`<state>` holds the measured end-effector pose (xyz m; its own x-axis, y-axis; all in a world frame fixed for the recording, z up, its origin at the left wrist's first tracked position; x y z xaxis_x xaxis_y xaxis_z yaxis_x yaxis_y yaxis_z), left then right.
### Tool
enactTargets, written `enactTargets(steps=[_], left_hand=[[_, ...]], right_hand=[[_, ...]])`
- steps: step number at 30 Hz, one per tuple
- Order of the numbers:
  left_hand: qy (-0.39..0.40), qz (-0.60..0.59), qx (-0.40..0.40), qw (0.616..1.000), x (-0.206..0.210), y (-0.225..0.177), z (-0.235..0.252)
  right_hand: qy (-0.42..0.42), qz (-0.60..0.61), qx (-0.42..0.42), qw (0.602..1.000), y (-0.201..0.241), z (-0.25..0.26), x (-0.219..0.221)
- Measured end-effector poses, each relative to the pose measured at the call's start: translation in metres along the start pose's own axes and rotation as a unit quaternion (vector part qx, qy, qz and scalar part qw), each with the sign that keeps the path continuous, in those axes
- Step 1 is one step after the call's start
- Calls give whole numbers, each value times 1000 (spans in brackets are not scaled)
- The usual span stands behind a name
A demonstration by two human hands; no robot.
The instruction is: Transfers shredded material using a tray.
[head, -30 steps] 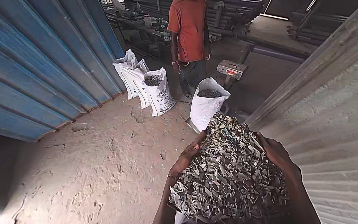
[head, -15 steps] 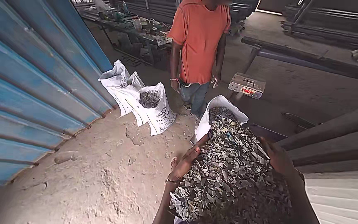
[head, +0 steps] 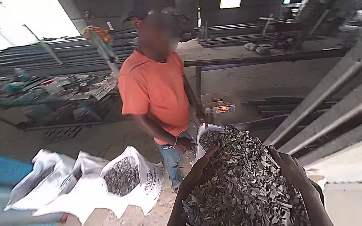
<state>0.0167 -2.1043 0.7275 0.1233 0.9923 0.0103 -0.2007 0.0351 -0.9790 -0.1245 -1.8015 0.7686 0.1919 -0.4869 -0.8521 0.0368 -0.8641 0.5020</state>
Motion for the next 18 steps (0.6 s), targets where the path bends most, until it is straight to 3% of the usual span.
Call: enactTargets(steps=[4,6,8,10,13,18], left_hand=[[49,-35,43,997,-9,31,29],[90,-59,69,992,-9,23,42],[21,-51,-72,996,-2,-33,48],[40,-29,-87,995,-2,-51,56],[68,-55,-64,994,-3,-35,69],[16,-7,-177,984,-9,-15,83]], right_hand=[[-10,-6,68,998,-4,-11,-12],[-27,-12,92,995,-6,-17,-20],[-37,-11,119,992,0,-24,-26],[-31,-6,147,989,12,-30,-32],[-10,-3,163,987,9,-17,-29],[49,2,138,989,-16,43,-6]])
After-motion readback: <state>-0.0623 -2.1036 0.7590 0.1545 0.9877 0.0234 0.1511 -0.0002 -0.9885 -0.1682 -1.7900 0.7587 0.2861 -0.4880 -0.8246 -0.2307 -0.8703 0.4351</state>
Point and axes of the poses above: each hand's wrist, its own z-axis towards the middle knuckle, its own x-axis out of the palm, y = z × x, the point moved 5 cm from there along z, towards the middle knuckle, and after that the axes turned 6 degrees about z, right-handed, at the moved point
